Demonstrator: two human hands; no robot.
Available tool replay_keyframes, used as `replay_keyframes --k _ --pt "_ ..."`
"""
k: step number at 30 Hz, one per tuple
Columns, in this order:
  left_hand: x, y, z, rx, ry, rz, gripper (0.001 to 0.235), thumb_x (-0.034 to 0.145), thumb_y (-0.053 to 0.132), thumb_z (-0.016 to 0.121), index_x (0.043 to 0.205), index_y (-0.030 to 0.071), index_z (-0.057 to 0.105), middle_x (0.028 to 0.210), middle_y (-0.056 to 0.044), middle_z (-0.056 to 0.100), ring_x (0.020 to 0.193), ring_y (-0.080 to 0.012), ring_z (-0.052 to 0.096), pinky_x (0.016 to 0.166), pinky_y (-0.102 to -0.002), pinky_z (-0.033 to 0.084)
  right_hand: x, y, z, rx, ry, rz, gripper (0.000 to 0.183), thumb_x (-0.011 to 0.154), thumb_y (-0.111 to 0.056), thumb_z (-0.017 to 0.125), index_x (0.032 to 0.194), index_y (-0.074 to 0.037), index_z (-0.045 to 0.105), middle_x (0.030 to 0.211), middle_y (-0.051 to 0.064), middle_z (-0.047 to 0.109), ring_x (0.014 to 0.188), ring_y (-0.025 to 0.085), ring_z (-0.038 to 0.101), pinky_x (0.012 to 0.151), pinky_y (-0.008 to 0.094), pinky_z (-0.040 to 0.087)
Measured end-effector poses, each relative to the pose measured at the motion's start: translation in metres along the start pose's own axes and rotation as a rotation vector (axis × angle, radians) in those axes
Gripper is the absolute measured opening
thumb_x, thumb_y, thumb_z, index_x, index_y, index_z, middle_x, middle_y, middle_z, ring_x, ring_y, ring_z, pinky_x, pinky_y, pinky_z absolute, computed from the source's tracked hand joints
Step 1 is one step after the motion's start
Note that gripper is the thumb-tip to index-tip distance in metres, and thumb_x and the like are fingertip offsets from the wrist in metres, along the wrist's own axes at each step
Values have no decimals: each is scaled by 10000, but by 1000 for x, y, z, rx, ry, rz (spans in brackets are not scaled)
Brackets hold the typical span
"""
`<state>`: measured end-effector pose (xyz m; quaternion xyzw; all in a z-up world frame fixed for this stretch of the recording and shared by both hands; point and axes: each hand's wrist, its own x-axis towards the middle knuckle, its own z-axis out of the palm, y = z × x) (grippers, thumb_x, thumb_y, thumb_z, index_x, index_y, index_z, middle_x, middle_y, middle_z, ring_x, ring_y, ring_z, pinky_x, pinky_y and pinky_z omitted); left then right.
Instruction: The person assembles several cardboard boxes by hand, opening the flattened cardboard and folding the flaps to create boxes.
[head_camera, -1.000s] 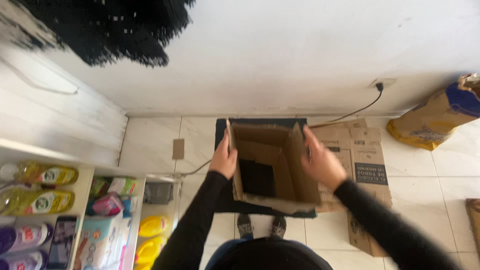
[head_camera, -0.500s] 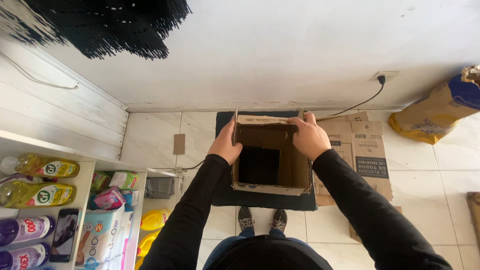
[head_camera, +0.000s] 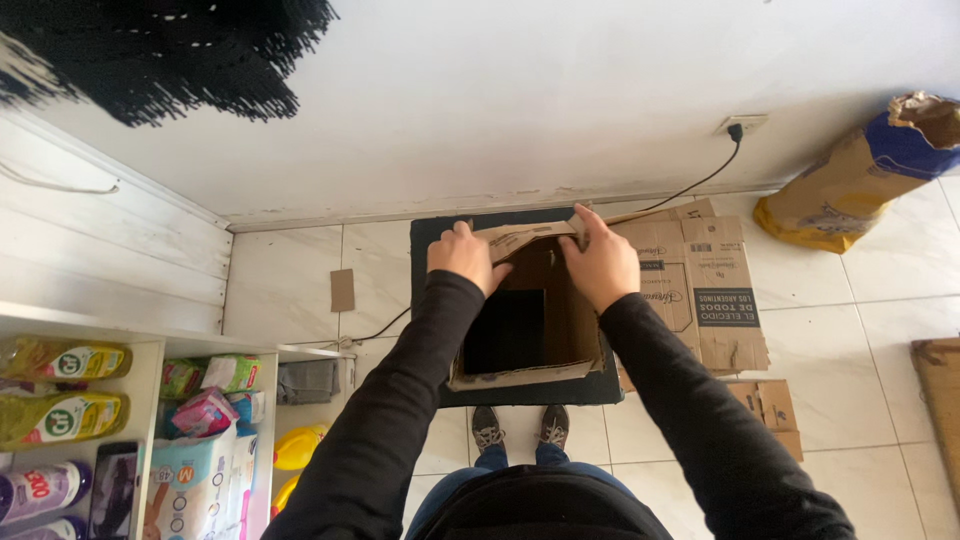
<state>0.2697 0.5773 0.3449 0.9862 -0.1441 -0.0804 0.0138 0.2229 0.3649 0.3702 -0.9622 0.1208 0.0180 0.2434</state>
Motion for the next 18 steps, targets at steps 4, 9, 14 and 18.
replay_keyframes --k 4,9,14,18 --pt "17 20 1 53 -26 -11 644 876 735 553 867 134 786 791 -88 660 787 -257 712 687 -398 563 -14 -24 -14 57 -5 21 724 942 -370 635 1593 -219 357 1122 174 753 1099 415 693 938 560 535" --pt "34 22 -12 97 57 -48 736 918 787 429 808 155 791 768 -132 758 775 -274 757 673 -405 556 -2 8 17 81 35 5 651 925 -277 633 1542 -144 471 1098 159 770 1058 408 708 899 576 547" --pt "46 22 -33 30 -99 -137 908 969 761 191 937 101 814 900 -148 782 941 -304 757 762 -418 548 -5 19 30 -125 -26 -128 493 979 -275 526 1468 -272 591 1140 92 763 971 347 745 809 497 616" --pt "49 30 -31 -15 -122 -116 887 964 755 204 914 104 805 889 -160 776 946 -326 751 770 -439 544 -18 -12 13 -278 -115 -167 570 965 -234 530 1534 -235 504 1297 135 685 1024 371 731 835 508 630"
